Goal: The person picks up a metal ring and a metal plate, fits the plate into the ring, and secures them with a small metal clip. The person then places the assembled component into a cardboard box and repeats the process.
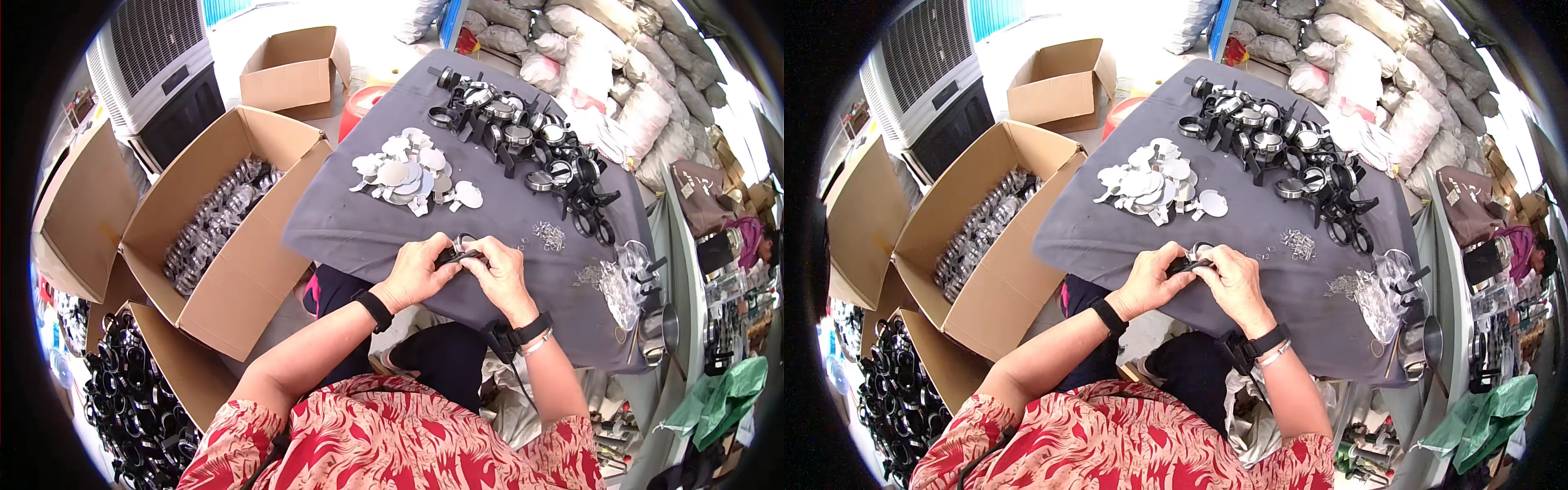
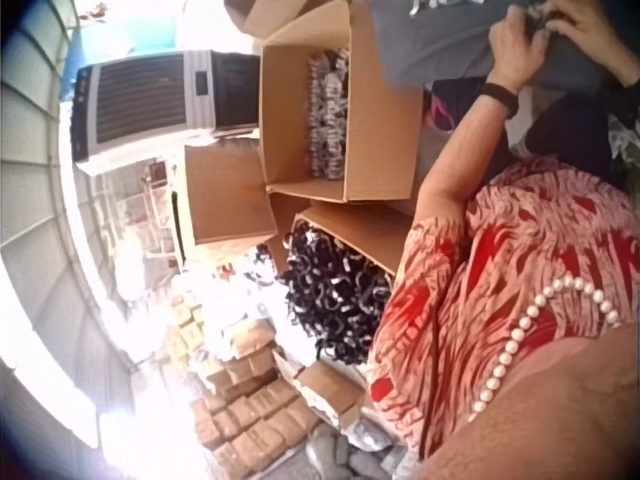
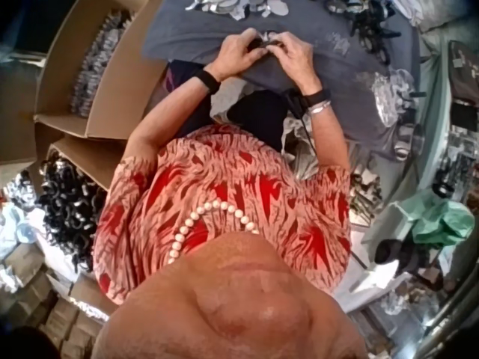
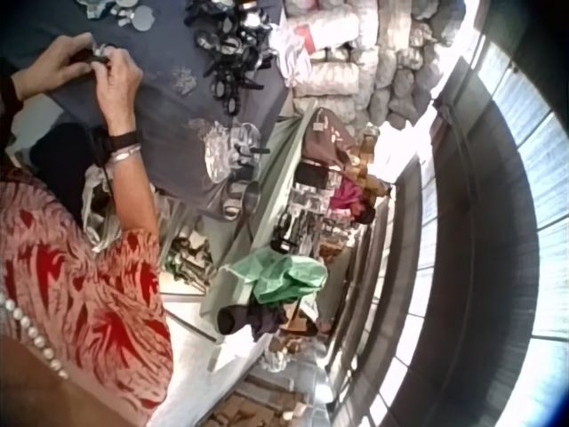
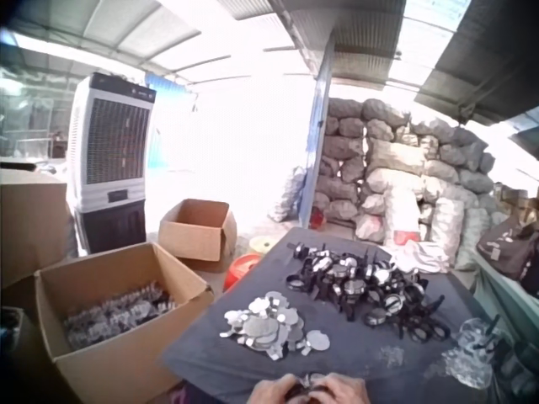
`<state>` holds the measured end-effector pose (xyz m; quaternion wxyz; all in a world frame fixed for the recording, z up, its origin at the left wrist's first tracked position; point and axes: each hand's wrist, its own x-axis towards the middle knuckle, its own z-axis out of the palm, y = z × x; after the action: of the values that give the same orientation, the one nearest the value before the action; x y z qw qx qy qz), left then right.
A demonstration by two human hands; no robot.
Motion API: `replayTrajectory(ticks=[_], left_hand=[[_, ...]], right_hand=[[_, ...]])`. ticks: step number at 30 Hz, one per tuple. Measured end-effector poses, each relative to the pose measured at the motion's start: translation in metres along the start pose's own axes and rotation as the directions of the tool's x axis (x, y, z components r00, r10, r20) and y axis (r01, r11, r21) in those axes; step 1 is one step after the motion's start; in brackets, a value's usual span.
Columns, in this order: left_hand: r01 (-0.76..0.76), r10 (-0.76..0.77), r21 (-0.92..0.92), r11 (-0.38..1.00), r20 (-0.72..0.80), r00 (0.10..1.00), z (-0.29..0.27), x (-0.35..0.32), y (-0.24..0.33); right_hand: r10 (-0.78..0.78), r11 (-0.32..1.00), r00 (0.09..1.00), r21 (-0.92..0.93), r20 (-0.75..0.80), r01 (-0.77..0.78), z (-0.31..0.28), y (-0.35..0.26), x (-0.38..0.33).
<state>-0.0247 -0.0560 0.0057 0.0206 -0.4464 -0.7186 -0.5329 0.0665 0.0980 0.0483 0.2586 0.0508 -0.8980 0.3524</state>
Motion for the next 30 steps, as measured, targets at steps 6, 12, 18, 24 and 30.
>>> replayTrajectory(ticks=[6,12,18,24,30], left_hand=[[-0.043,0.042,-0.037,0.998,-0.041,0.998,0.001,-0.006,-0.003],[-0.029,0.029,-0.072,0.997,-0.011,1.000,-0.002,-0.002,-0.002],[0.581,-0.411,-0.612,0.537,0.412,0.813,-0.019,0.014,0.002],[0.684,-0.472,-0.570,0.455,0.497,0.728,-0.024,0.028,0.003],[0.697,-0.483,-0.519,0.495,0.502,0.717,-0.019,0.027,0.007]], right_hand=[[-0.007,1.000,0.998,-0.024,0.061,0.008,-0.002,-0.013,0.004],[-0.027,0.988,0.989,-0.146,0.146,0.049,-0.009,-0.020,0.009],[-0.056,0.986,0.984,-0.144,0.169,0.081,-0.009,-0.021,0.011],[-0.037,0.981,0.972,-0.178,0.231,0.080,-0.014,-0.026,0.015],[0.048,0.966,0.960,-0.259,0.277,0.026,-0.016,-0.034,0.020]])
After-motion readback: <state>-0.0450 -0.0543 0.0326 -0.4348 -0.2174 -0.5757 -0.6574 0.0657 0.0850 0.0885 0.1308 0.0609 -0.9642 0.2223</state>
